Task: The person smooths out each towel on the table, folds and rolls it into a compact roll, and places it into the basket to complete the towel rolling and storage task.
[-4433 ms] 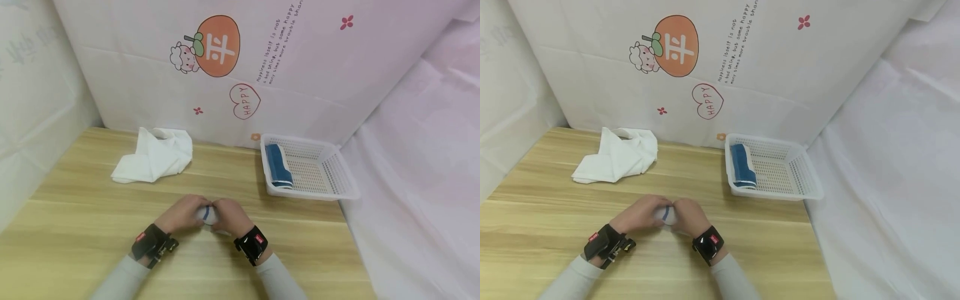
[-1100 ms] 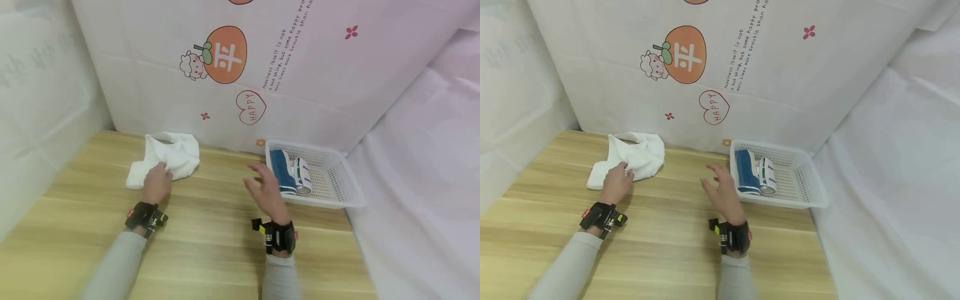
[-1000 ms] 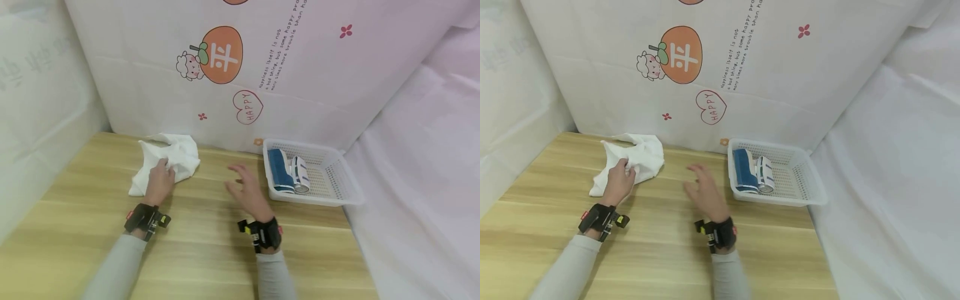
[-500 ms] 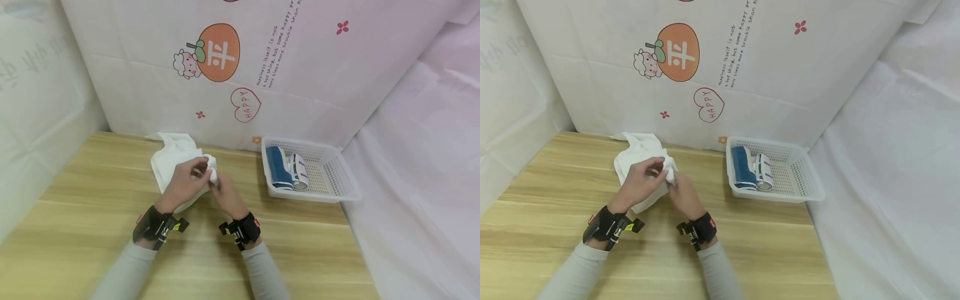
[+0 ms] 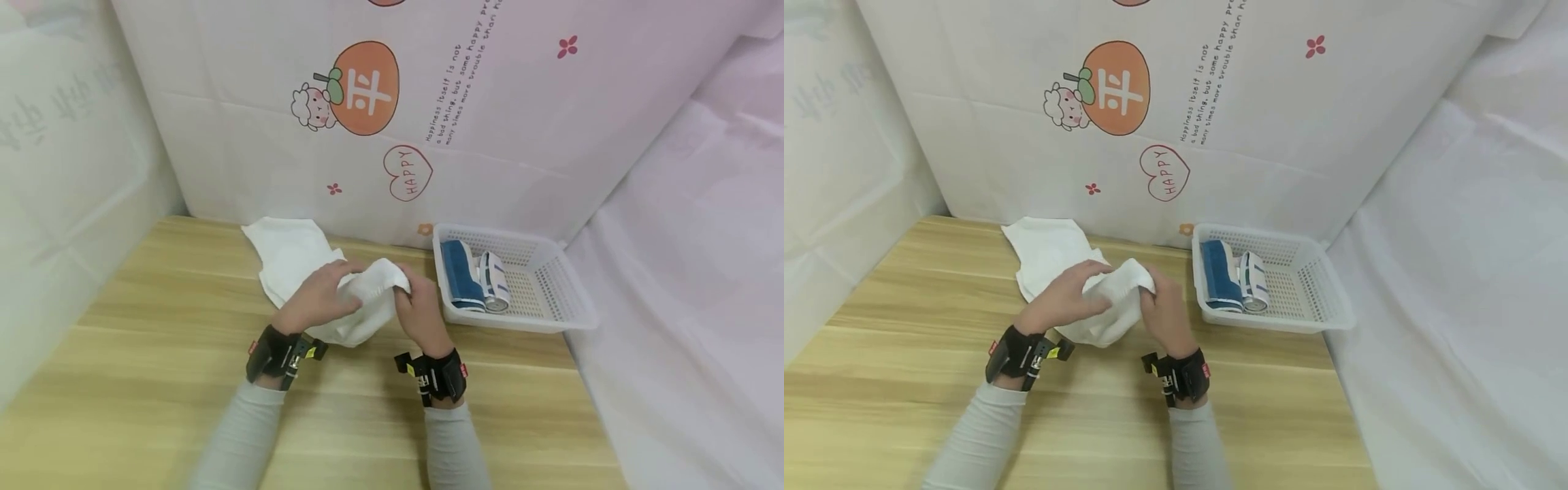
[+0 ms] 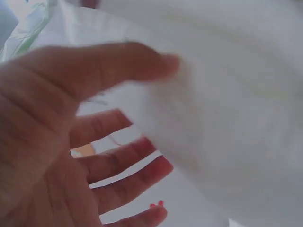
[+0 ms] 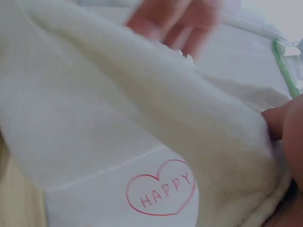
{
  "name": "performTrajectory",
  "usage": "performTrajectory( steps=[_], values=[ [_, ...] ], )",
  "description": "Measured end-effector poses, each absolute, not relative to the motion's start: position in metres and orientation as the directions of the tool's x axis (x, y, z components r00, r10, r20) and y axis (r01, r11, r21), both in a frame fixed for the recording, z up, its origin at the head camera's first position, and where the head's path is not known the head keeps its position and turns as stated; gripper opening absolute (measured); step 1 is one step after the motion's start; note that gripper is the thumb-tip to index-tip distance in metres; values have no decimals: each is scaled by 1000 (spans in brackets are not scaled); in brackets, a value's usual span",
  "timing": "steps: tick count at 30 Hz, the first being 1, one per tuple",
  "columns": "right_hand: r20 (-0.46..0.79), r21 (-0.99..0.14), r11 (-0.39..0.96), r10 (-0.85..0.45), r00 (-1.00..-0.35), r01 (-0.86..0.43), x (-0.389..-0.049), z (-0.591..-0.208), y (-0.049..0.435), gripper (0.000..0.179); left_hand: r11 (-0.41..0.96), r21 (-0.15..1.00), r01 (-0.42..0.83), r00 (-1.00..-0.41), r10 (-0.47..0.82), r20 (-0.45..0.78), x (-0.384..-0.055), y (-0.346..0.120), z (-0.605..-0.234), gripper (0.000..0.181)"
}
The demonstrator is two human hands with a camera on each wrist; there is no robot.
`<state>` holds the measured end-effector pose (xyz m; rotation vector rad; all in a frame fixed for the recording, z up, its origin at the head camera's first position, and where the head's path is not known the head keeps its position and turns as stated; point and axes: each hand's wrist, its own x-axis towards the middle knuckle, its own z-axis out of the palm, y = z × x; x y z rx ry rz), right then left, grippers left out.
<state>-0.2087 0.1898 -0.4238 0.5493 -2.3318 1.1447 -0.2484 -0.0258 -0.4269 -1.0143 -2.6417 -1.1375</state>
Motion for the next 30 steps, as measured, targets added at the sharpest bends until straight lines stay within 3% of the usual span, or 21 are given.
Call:
performTrajectory(
  steps=[4, 7, 9, 11, 15, 18, 20, 23, 26, 30],
  values=[
    [629, -607, 570, -81, -773, -553, -206, -421, 200, 26, 543, 599, 589, -773, 596, 219, -251, -21, -443, 71],
    [628, -627, 575, -27, -777, -526, -204, -419, 213, 29, 587, 570, 575, -784, 594, 181, -257, -22, -454, 43],
    [593, -643, 610, 13, -805, -463, -204, -420, 223, 28, 581, 571, 580, -789, 576, 214, -261, -23, -458, 21],
    [521, -643, 669, 26, -853, -372, -204, -420, 233, 30, 546, 601, 583, -794, 541, 278, -265, -23, -459, 13],
    [373, -558, 785, -54, -926, -270, -205, -424, 235, 60, 421, 663, 620, -778, 439, 449, -265, -21, -452, 25],
    [369, -524, 758, -210, -905, -389, -207, -427, 216, 84, 363, 683, 634, -770, 383, 511, -258, -15, -444, 34],
    [414, -520, 691, -311, -856, -502, -210, -429, 199, 90, 314, 698, 644, -757, 395, 520, -253, -11, -438, 42],
    [476, -523, 604, -378, -794, -601, -214, -432, 181, 71, 177, 738, 651, -718, 461, 522, -247, -6, -433, 56],
    [572, -505, 606, -298, -764, -614, -216, -432, 183, 45, 27, 774, 633, -676, 507, 535, -247, -9, -431, 69],
    [731, -487, 604, -113, -673, -631, -211, -424, 207, 19, 78, 792, 605, -686, 555, 470, -254, -19, -437, 81]
  ],
)
